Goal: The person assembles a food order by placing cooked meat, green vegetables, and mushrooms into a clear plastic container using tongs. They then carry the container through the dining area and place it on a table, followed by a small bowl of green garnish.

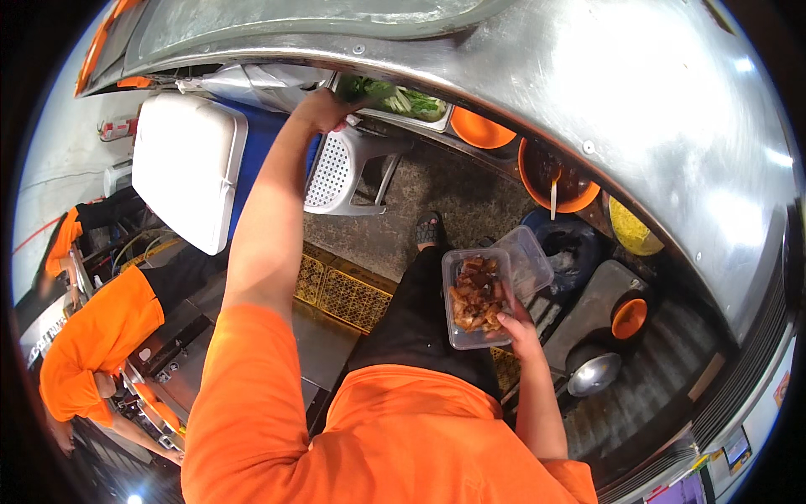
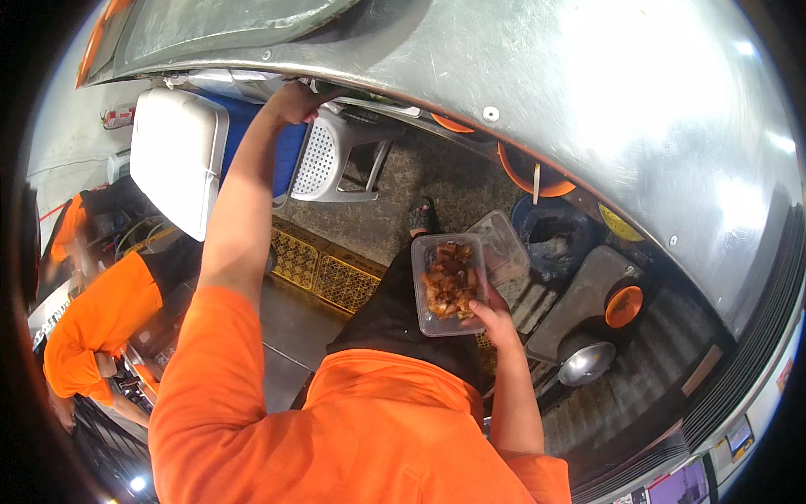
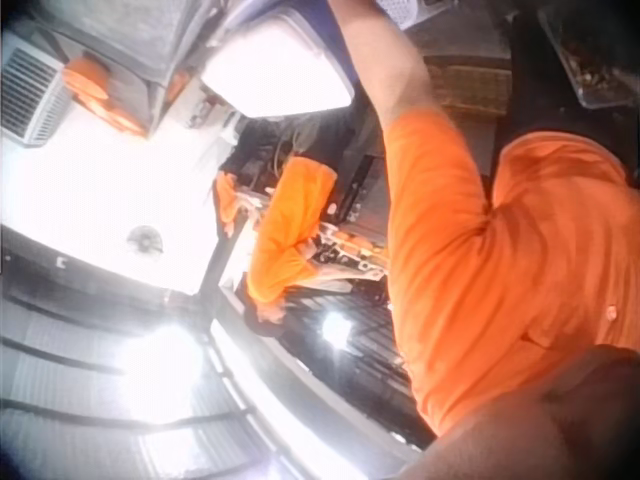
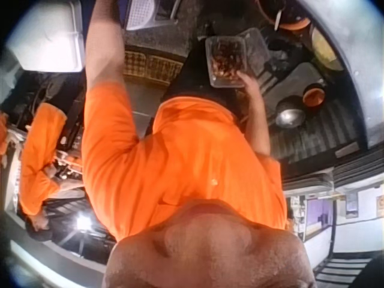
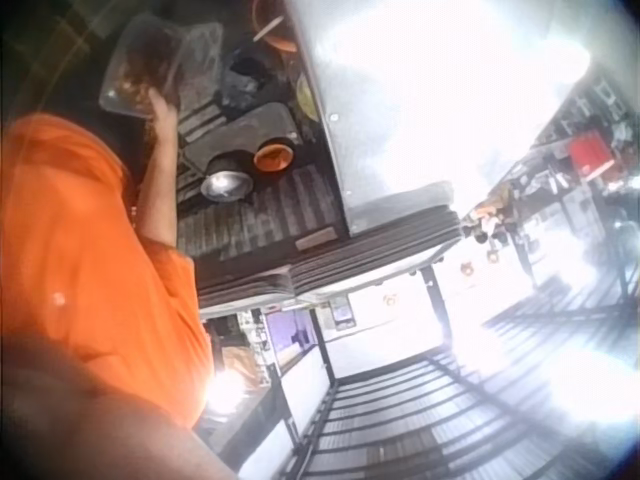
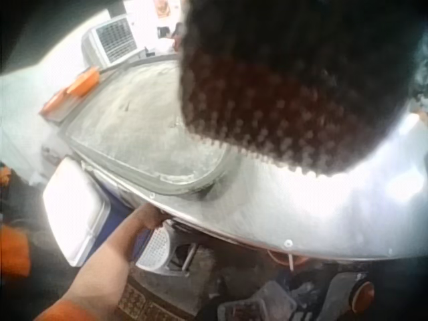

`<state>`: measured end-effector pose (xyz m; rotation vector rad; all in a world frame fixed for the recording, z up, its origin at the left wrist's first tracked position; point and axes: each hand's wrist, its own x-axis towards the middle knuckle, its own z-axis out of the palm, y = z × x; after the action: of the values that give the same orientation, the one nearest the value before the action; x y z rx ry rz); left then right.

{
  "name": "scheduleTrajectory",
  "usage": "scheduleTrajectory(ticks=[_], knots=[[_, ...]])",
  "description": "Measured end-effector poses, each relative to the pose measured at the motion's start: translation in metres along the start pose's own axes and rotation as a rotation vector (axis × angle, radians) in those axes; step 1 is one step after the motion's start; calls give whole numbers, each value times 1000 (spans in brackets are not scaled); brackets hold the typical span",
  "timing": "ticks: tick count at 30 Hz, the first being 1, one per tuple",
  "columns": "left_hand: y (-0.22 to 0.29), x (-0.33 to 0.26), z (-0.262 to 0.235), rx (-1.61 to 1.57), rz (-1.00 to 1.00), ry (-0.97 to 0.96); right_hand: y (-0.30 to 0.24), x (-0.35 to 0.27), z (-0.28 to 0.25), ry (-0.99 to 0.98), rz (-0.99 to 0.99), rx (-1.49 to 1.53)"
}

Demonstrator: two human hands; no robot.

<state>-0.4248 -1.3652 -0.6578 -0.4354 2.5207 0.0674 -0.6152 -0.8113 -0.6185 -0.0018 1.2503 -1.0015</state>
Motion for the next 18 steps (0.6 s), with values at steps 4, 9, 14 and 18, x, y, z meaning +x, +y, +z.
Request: scheduleTrajectory(ticks=[4,9,14,18], knots=[[-8,-18,-18,-414,-70,16,9,2,-3,11,-34,21],[18,5,-16,-674,-460,-106,10,3,0,4,-51,5],[-21,-10,17,-172,-35,176,8,0,2,1,-37,-19],[3,-60,-61,-1179,-561,121,15,1,3,21,-76,19]])
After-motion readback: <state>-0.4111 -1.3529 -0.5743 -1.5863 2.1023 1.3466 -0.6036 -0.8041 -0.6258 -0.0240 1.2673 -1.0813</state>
